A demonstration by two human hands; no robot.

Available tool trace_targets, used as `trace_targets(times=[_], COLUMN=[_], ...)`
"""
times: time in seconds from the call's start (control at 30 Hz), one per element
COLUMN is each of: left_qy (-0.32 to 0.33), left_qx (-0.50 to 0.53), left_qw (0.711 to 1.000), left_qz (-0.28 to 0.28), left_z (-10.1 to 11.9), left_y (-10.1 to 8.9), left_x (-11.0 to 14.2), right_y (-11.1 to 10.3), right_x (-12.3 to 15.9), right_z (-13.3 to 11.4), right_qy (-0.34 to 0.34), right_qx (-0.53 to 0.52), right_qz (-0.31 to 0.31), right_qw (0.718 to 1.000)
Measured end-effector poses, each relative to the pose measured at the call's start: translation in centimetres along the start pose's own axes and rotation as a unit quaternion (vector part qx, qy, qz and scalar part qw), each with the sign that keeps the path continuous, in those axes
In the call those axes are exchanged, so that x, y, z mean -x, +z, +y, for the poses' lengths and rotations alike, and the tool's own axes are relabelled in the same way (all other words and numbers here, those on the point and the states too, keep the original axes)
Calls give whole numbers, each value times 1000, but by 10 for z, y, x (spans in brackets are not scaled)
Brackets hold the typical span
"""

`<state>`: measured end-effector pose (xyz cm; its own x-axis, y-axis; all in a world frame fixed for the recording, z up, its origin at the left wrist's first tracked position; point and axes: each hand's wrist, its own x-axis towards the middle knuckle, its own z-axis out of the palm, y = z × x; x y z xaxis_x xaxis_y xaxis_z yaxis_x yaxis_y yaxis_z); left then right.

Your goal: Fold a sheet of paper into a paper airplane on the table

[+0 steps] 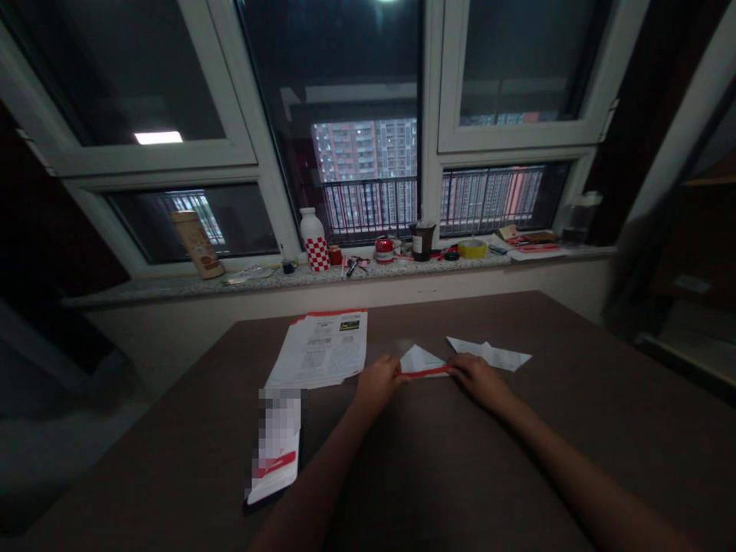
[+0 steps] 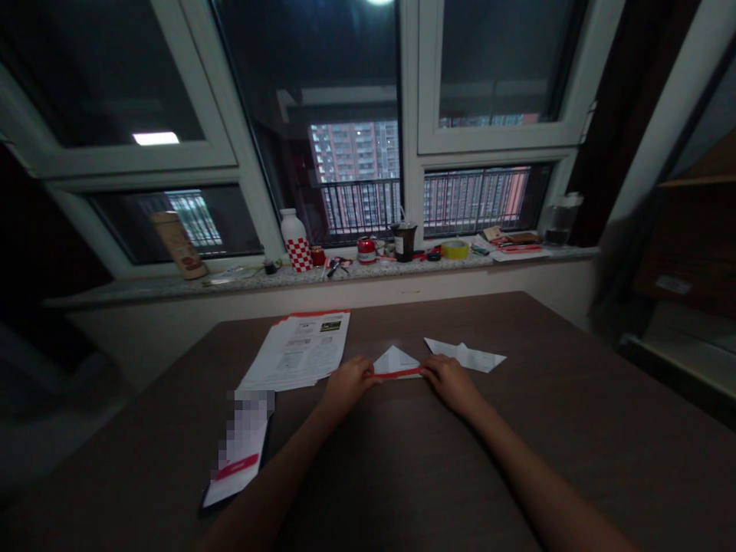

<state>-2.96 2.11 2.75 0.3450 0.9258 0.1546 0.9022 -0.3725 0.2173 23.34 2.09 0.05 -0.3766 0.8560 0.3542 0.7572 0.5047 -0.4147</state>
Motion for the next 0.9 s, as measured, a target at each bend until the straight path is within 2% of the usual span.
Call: trace_targets(times=[0.23,0.57,0.77,0.9], left_qy=[-1,3,19,25], left_qx=[-33,-59,-54,-47], left_qw=[999,998,998,998], left_qz=[-30,-32,-23,-19], left_z=[1,8,7,7], left_y=[-5,-3,-3,-2], left_x=[-1,1,0,0], right_y=[-9,2,8,8], right_x=[2,0,0,1], right_z=[-3,-4,-2,-5], right_qy=[15,71,46,35], right_qx=[12,31,28,39], right_qz=[-24,-13,29,33], right_qw=[1000,997,998,998])
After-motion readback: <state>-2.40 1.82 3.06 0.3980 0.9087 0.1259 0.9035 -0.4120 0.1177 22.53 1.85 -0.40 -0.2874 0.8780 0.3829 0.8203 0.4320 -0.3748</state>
